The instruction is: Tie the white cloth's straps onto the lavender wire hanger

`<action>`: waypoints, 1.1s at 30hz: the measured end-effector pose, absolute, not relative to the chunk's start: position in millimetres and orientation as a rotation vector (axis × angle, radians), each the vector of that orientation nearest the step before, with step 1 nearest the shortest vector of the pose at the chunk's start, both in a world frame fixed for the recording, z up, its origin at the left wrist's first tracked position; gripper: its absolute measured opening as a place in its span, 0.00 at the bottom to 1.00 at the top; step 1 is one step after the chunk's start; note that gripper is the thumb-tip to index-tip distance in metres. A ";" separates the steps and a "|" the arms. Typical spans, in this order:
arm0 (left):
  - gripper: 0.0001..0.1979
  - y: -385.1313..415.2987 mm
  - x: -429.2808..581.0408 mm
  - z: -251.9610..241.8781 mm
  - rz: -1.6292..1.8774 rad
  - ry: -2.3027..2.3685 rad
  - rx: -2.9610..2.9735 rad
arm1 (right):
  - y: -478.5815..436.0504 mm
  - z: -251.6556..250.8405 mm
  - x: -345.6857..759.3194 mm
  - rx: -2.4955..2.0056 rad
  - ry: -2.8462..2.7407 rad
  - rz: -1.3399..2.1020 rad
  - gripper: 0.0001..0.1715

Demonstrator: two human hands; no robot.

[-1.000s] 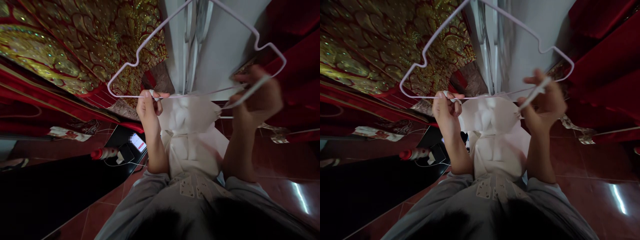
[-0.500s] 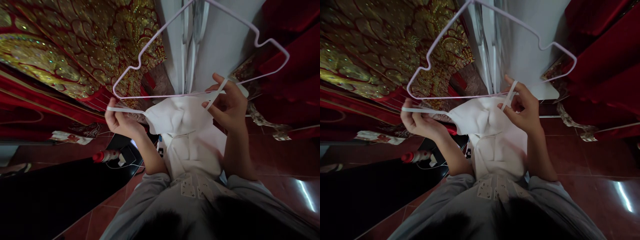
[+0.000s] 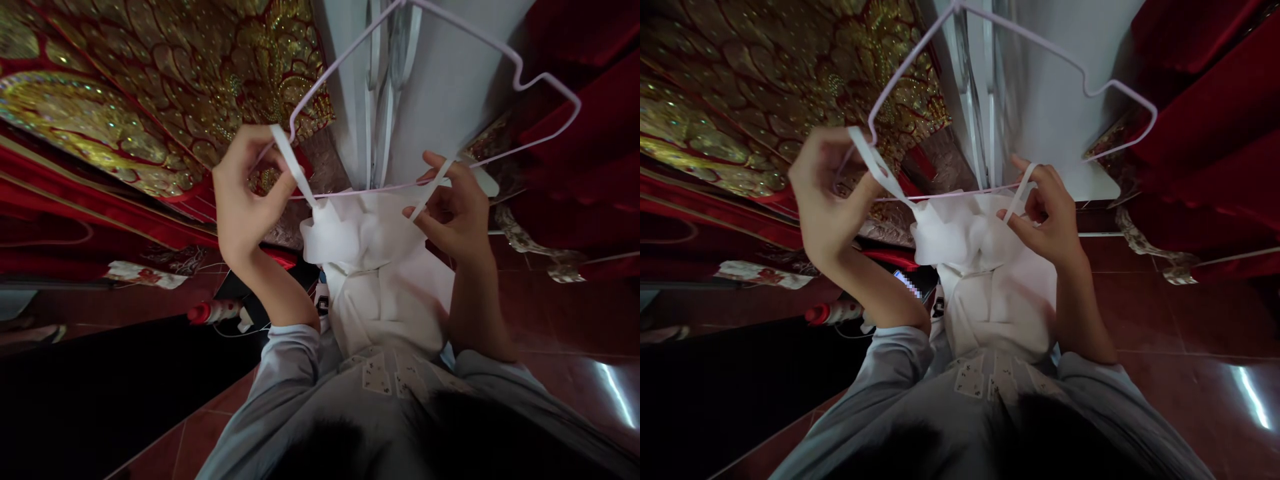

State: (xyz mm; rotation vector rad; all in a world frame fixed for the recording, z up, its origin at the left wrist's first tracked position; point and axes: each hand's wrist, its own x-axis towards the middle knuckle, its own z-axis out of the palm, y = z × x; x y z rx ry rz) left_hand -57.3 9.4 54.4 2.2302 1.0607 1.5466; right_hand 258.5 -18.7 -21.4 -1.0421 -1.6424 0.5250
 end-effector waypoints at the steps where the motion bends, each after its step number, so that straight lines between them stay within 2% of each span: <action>1: 0.18 10.2 -55.7 58.4 1.459 1.063 2.264 | -18.5 -20.9 259.2 -1.053 -1.653 0.527 0.44; 3: 0.16 13.3 -53.4 59.7 1.416 1.071 2.240 | -18.0 -21.1 260.5 -1.061 -1.660 0.521 0.46; 5: 0.14 17.8 -52.6 51.7 1.531 1.100 2.073 | -17.3 -23.0 261.3 -1.052 -1.652 0.503 0.45; 8: 0.13 21.8 -49.0 26.7 1.781 1.109 1.614 | -16.3 -27.2 260.3 -1.025 -1.629 0.481 0.44; 11: 0.07 16.6 -31.3 -1.1 1.996 1.039 1.122 | -17.3 -29.4 255.2 -1.021 -1.640 0.502 0.44; 13: 0.09 8.3 -11.0 -14.1 2.083 1.006 0.899 | -19.2 -29.6 250.1 -1.026 -1.665 0.508 0.44; 15: 0.16 0.0 10.0 -20.5 2.063 0.969 0.887 | -20.0 -30.1 246.3 -1.028 -1.670 0.477 0.45; 17: 0.18 -5.3 24.9 -21.3 1.994 0.953 0.981 | -17.3 -32.3 247.8 -1.033 -1.625 0.413 0.44; 19: 0.16 -6.9 30.8 -19.3 1.969 0.929 1.042 | -9.0 -35.7 258.4 -1.024 -1.503 0.306 0.40; 24: 0.08 -6.2 26.6 -13.9 2.039 0.963 0.970 | 22.1 -34.5 313.9 -0.807 -1.042 -0.086 0.20; 30: 0.06 -8.0 32.1 -9.2 2.027 1.070 0.913 | 20.5 15.4 333.1 -0.978 -1.430 0.182 0.16; 33: 0.07 -6.9 33.2 -11.1 2.065 0.973 0.955 | 10.6 42.7 322.1 -1.074 -1.605 0.135 0.18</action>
